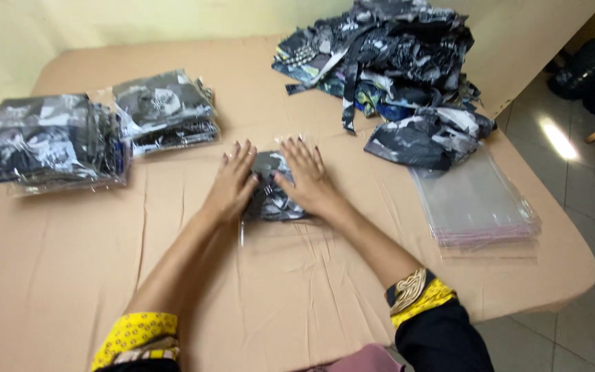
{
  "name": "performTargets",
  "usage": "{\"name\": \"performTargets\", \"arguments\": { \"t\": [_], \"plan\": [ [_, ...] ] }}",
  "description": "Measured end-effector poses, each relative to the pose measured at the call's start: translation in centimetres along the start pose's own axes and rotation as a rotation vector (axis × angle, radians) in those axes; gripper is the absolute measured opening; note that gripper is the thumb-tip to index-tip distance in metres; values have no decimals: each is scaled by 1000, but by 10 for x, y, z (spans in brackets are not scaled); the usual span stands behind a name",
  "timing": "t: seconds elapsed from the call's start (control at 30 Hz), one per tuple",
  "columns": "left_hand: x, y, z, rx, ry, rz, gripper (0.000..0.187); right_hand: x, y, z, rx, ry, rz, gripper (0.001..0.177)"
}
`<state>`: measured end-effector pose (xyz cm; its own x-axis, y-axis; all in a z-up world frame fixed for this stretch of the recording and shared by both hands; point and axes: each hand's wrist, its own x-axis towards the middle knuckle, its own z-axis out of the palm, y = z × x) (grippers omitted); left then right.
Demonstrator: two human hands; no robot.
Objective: Folding a patterned garment and placing it into a clear plastic bag.
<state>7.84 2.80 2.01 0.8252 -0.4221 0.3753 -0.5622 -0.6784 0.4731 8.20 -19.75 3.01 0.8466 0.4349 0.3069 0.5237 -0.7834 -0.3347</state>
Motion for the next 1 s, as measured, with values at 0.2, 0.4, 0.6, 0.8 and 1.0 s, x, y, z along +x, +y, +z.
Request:
{"name": "performTargets", "arguments": {
  "t": [0.2,0.4,0.6,0.8,1.0],
  "plan": [
    [-11,-5,16,156,-105,-33,67,-6,19,32,-84,-61,20,73],
    [-20,-5,35,260,-30,-33,69,-9,19,30,-96,-83,14,73],
    [-24,-7,46,371,-3,-32,72,-10,19,31,-102,-122,26,73],
    [-21,-6,48,367,-43,-85,72,-9,20,28,-86,-143,28,72],
    [-20,-5,44,348,-40,-91,71,-9,21,32,-106,-101,11,72]
  ]
}}
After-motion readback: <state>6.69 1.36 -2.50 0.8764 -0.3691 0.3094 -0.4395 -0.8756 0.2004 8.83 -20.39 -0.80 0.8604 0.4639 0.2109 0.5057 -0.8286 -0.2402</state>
